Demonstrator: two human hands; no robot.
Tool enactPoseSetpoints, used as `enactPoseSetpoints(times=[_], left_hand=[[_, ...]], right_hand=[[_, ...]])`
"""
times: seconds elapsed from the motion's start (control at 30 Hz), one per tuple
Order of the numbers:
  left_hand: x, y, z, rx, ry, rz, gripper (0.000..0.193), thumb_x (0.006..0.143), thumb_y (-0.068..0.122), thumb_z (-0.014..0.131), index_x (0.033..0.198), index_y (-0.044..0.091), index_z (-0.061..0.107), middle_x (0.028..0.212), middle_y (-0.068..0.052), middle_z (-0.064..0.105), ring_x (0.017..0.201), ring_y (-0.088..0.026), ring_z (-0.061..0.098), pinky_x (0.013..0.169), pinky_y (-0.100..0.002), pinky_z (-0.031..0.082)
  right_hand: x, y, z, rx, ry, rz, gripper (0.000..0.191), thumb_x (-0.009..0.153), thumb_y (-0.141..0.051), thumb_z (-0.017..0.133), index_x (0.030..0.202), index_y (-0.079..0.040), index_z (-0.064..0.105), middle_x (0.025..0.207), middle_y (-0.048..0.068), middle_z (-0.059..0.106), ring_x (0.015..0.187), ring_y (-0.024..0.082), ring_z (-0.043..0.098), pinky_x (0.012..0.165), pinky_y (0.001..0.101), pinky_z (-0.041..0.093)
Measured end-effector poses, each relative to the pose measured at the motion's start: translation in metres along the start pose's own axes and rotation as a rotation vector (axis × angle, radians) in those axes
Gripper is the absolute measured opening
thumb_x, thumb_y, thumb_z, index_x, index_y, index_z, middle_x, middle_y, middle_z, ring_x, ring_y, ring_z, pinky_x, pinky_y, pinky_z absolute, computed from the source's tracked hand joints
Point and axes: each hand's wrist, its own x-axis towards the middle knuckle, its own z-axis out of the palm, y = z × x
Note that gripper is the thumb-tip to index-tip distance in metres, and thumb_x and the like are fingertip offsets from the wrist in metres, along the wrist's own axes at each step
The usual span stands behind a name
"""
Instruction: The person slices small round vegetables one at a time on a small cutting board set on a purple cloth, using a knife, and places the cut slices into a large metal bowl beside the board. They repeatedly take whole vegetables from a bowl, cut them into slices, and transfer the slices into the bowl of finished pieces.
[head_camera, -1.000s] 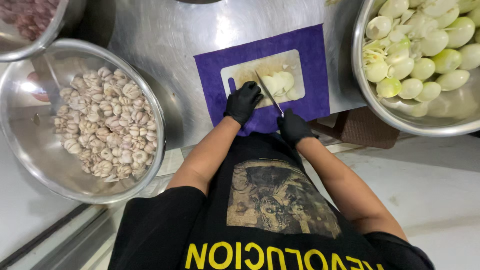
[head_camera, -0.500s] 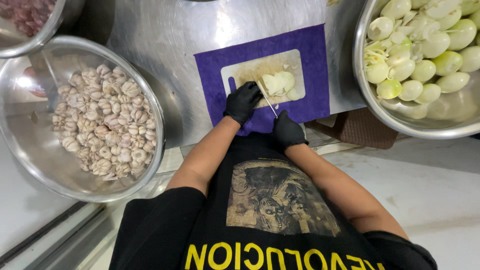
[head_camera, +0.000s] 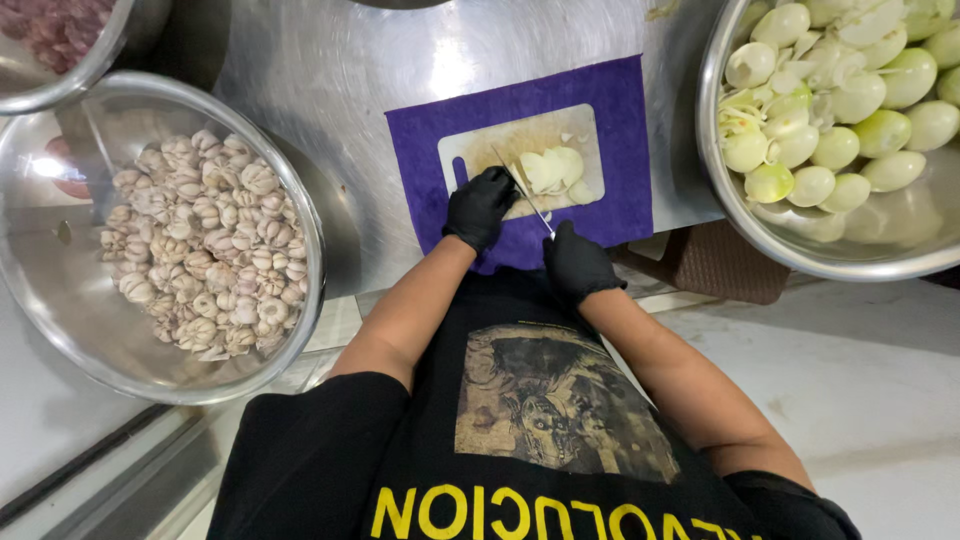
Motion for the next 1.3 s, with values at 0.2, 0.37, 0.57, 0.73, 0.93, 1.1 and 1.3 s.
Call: enactPoseSetpoints(times=[0.2, 0.37, 0.57, 0.73, 0.93, 1.1, 1.3], left_hand=[[0.000, -0.002, 0.004, -0.006, 0.030, 0.017, 0.016, 0.090, 0.026, 0.072, 0.100, 0.013, 0.069, 0.102, -0.004, 0.069, 0.095, -0.030, 0.068, 0.076, -0.044, 0.056], [0.000, -0.002, 0.004, -0.044, 0.083, 0.041, 0.019, 0.088, 0.026, 0.073, 0.101, 0.013, 0.072, 0.101, -0.005, 0.071, 0.094, -0.029, 0.068, 0.075, -0.043, 0.056], [0.001, -0.002, 0.001, -0.037, 0.054, 0.029, 0.016, 0.089, 0.024, 0.073, 0.101, 0.013, 0.072, 0.101, -0.004, 0.071, 0.095, -0.029, 0.068, 0.076, -0.042, 0.056], [0.000, -0.004, 0.004, -0.031, 0.034, 0.018, 0.017, 0.087, 0.023, 0.073, 0.100, 0.012, 0.070, 0.104, -0.004, 0.070, 0.096, -0.028, 0.068, 0.077, -0.041, 0.056], [0.003, -0.002, 0.003, -0.014, 0.080, 0.047, 0.017, 0.088, 0.024, 0.073, 0.099, 0.011, 0.069, 0.102, -0.006, 0.069, 0.095, -0.030, 0.066, 0.076, -0.043, 0.055], [0.006, -0.001, 0.000, 0.014, 0.001, -0.015, 0.013, 0.089, 0.024, 0.071, 0.094, 0.012, 0.069, 0.100, -0.006, 0.069, 0.095, -0.029, 0.067, 0.076, -0.043, 0.055], [0.001, 0.000, 0.002, -0.024, 0.084, -0.012, 0.015, 0.089, 0.022, 0.069, 0.099, 0.011, 0.070, 0.100, -0.007, 0.069, 0.094, -0.031, 0.066, 0.075, -0.044, 0.054]], right_hand=[[-0.004, -0.012, 0.009, 0.024, 0.004, 0.130, 0.030, 0.102, -0.031, 0.051, 0.111, -0.002, 0.051, 0.085, 0.030, 0.070, 0.082, 0.051, 0.069, 0.075, 0.0612, 0.052], [-0.001, -0.009, 0.024, 0.005, 0.048, 0.171, 0.026, 0.099, -0.024, 0.049, 0.112, -0.001, 0.051, 0.085, 0.030, 0.071, 0.083, 0.050, 0.070, 0.072, 0.0613, 0.053], [0.016, -0.002, 0.040, -0.038, 0.071, 0.087, 0.032, 0.100, -0.023, 0.047, 0.118, 0.004, 0.049, 0.085, 0.031, 0.071, 0.079, 0.050, 0.071, 0.070, 0.0610, 0.055], [0.043, 0.002, 0.042, 0.057, 0.012, 0.119, 0.038, 0.100, -0.030, 0.050, 0.117, 0.004, 0.048, 0.088, 0.032, 0.070, 0.084, 0.052, 0.068, 0.074, 0.0618, 0.052], [0.037, 0.021, 0.025, 0.147, -0.035, -0.013, 0.029, 0.099, -0.028, 0.055, 0.111, -0.002, 0.057, 0.094, 0.030, 0.071, 0.091, 0.049, 0.069, 0.078, 0.0564, 0.055], [0.000, 0.026, 0.010, -0.119, -0.124, -0.049, 0.035, 0.096, -0.027, 0.057, 0.111, 0.005, 0.052, 0.092, 0.029, 0.071, 0.084, 0.047, 0.072, 0.074, 0.0552, 0.057], [0.001, 0.005, 0.009, -0.065, -0.010, 0.057, 0.032, 0.101, -0.029, 0.051, 0.110, 0.002, 0.052, 0.090, 0.030, 0.072, 0.083, 0.049, 0.070, 0.075, 0.0585, 0.055]])
